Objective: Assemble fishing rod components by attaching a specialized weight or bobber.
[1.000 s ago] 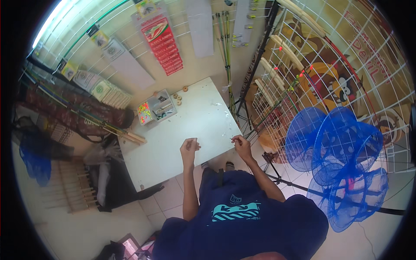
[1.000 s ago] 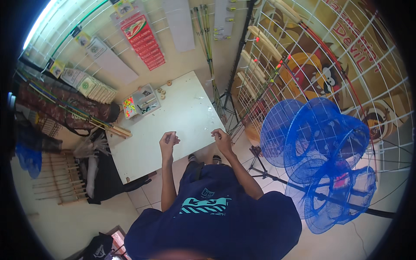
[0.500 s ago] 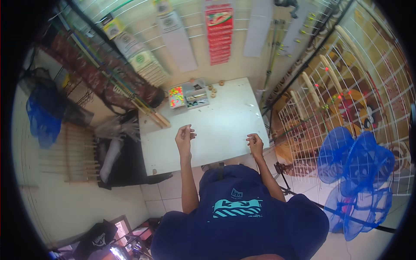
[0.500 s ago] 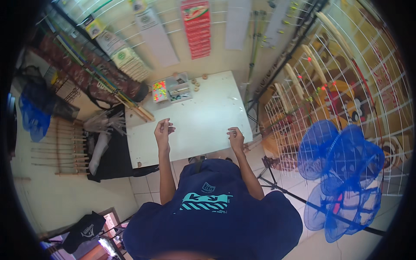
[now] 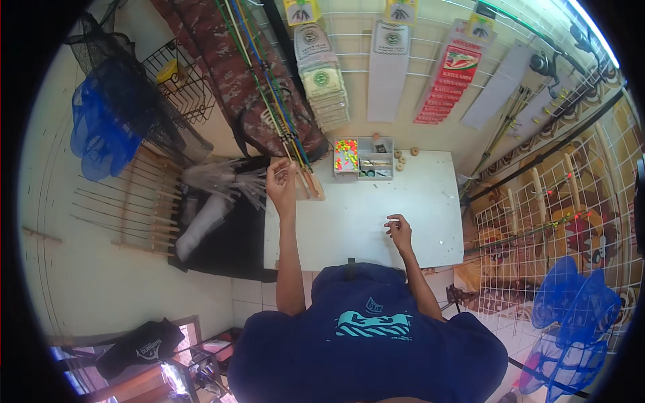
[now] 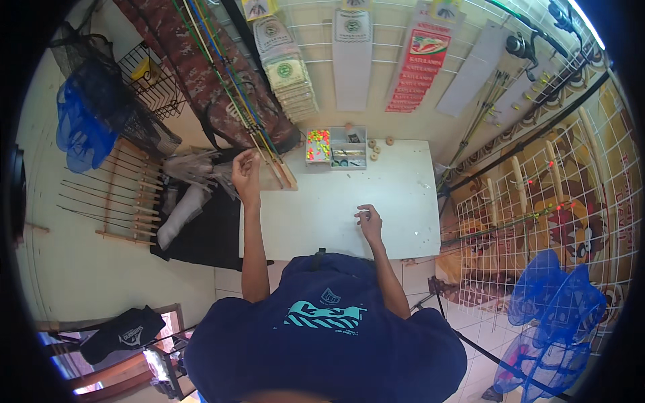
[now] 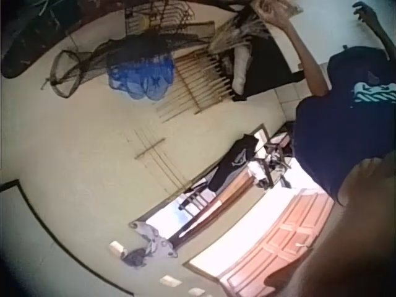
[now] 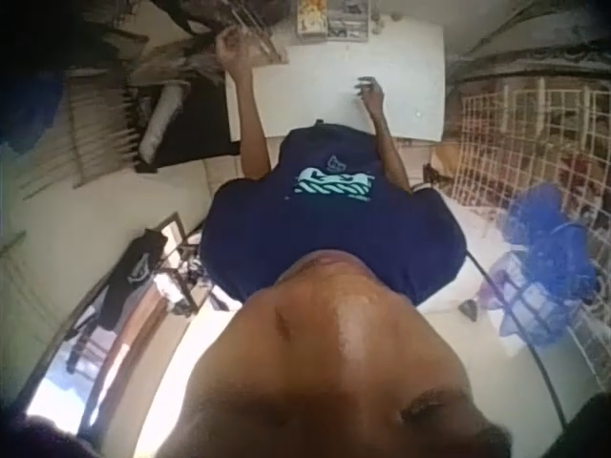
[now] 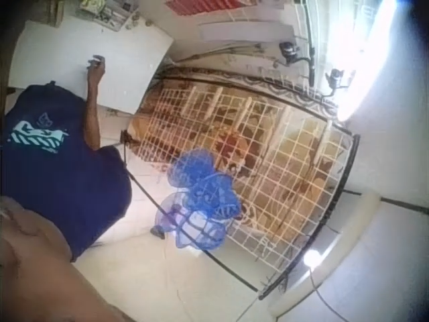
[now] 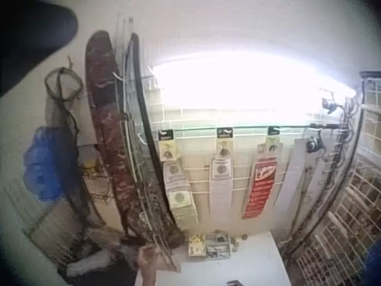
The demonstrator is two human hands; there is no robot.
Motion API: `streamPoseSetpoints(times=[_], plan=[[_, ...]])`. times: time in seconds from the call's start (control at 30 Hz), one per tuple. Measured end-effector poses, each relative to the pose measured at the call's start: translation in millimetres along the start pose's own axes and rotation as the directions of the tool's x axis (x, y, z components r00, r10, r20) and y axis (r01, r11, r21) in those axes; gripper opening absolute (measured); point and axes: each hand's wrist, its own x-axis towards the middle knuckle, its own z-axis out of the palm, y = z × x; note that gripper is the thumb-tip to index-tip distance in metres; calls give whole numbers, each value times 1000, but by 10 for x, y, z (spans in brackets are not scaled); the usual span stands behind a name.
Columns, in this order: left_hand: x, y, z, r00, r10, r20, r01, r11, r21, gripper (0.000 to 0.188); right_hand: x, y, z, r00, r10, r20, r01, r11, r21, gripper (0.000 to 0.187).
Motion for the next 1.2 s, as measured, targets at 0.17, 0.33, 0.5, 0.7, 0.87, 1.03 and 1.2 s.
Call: streamPoseSetpoints(times=[0.17, 0.33, 0.5, 0.7, 0.87, 1.03, 1.2], plan=[[320, -266, -33, 999, 24, 26, -23, 1000, -15, 26, 51, -204, 396, 998, -10, 67, 7, 999, 42, 19], [290, -310, 255, 999, 33, -35, -29, 996, 90, 17, -37, -50, 420, 996, 21, 86, -25, 999, 42, 18], [297, -448, 358, 999, 47, -6, -44, 976, 215, 20, -173, 38, 332, 992, 122, 39, -123, 992, 28, 18], [304, -440, 363, 996, 73, 43, -83, 926, 367, 19, -223, 68, 317, 980, 197, 18, -198, 980, 30, 18], [227, -456, 320, 983, 164, 76, -181, 920, 349, 14, -178, 13, 376, 986, 149, 76, -152, 988, 30, 17], [84, -442, 298, 974, 195, 112, -222, 920, 323, 14, -87, -149, 464, 983, 115, 141, -120, 992, 28, 16], [-80, -400, 329, 974, 92, 208, -152, 945, 290, 22, 50, -316, 551, 979, 17, 203, -22, 999, 25, 17]])
